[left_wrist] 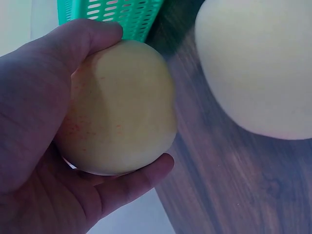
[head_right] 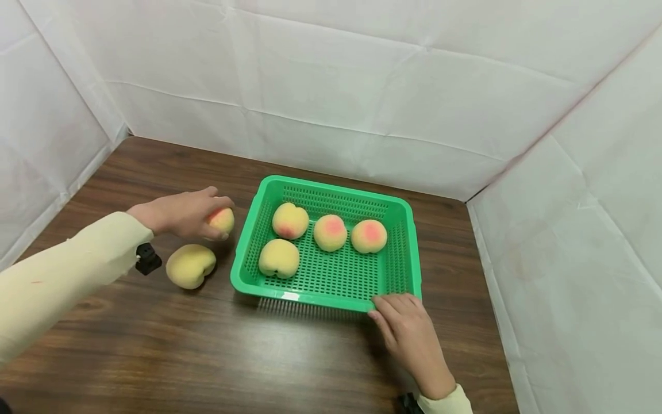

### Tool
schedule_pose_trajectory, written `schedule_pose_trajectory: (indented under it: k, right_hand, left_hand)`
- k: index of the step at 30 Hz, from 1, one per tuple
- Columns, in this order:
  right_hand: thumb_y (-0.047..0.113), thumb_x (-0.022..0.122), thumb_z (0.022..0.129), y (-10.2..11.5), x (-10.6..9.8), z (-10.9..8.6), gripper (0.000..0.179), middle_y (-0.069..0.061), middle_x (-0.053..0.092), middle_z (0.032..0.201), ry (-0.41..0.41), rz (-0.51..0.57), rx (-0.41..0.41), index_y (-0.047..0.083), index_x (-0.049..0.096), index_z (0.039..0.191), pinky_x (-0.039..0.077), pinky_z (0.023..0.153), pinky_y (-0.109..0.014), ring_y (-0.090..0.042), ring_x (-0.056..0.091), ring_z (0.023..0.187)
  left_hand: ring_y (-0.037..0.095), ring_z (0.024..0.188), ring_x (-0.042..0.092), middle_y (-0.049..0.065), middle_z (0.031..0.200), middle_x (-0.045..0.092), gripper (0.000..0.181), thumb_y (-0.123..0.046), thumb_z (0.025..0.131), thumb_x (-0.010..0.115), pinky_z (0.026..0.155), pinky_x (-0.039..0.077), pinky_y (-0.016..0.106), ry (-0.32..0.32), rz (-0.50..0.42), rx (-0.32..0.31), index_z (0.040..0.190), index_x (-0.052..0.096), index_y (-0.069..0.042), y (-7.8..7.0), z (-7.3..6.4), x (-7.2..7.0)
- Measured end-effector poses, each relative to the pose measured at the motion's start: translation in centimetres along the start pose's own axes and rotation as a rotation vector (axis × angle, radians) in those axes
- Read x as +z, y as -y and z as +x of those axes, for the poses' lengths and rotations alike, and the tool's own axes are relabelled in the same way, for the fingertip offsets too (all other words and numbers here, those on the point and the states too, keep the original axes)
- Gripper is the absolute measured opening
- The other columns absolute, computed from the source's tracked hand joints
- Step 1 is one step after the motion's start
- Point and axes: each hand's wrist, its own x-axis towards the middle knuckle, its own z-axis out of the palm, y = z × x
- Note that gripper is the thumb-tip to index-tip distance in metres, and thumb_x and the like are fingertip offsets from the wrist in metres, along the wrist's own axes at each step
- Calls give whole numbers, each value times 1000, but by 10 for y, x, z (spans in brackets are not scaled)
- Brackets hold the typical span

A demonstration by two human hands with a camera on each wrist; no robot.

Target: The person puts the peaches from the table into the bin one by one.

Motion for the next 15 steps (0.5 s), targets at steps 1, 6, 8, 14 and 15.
schedule_pose_trajectory:
  k: [1,6,8,14,15]
  right_hand:
    - [20,75,94,0,0,0,25,-4,78,107,-1,0,1,11,76,118,50,98,-49,-25,72,102]
    - [20,76,94,0,-1,0,26,-4,78,108,-2,-1,3,11,76,118,50,99,-49,-25,72,103]
    - [20,76,94,1,-1,0,26,-4,78,107,-3,-2,0,11,76,118,50,99,-49,-25,72,103]
    - [21,75,94,1,0,0,25,-4,78,107,-12,0,-4,10,76,117,50,99,-49,-25,72,102]
    - [21,75,94,1,0,0,25,-4,78,107,-12,1,-4,10,76,117,50,99,-48,-25,72,102]
  left_hand:
    - [21,74,61,15,114,54,47,-35,94,75,65,48,34,-6,4,2,131,59,-12,-1,0,-1]
    - [22,74,61,14,112,54,45,-35,91,76,65,48,34,-24,11,12,128,60,-13,-3,-2,-7]
    - [21,74,61,13,112,54,44,-34,91,76,65,48,34,-28,9,14,127,61,-14,-4,-3,-9]
    - [20,73,59,13,111,54,42,-30,90,75,66,48,33,-56,12,59,125,62,-13,-9,-7,-14]
    - [19,73,59,13,110,54,41,-30,90,75,67,47,33,-63,15,68,124,62,-13,-10,-7,-15]
